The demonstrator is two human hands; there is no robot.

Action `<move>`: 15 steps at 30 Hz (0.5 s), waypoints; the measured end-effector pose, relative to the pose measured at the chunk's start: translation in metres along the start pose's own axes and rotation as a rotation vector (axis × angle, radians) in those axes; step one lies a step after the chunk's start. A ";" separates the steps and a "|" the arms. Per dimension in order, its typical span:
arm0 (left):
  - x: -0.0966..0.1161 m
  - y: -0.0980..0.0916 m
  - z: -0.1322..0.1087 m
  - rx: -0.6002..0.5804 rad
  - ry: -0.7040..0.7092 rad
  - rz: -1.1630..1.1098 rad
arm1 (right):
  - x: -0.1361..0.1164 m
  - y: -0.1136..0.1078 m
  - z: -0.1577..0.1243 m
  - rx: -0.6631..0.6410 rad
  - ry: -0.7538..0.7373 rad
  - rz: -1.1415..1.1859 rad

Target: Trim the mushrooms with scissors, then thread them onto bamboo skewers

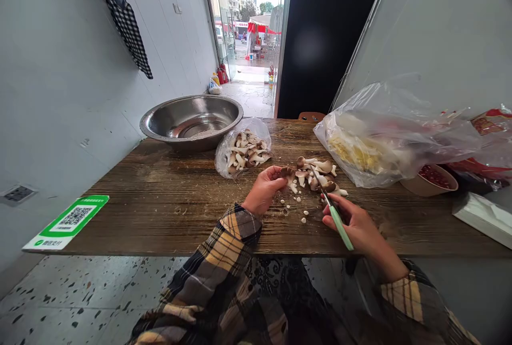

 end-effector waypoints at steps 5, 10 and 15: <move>-0.001 0.002 0.000 -0.018 0.026 0.028 | -0.004 0.001 0.014 0.139 0.069 0.299; 0.001 0.008 -0.004 -0.057 0.053 0.087 | -0.018 0.025 0.034 0.167 0.130 0.509; 0.008 0.014 -0.010 -0.076 0.094 0.162 | -0.026 0.059 0.053 0.096 0.132 0.605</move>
Point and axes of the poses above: each hand's wrist, its own z-axis towards the middle knuckle, its own y-axis out of the palm, x = y × z, the point moved 9 cm from there along z, towards the middle knuckle, and after that the axes turned 12 degrees about x, right-handed, at the moved point
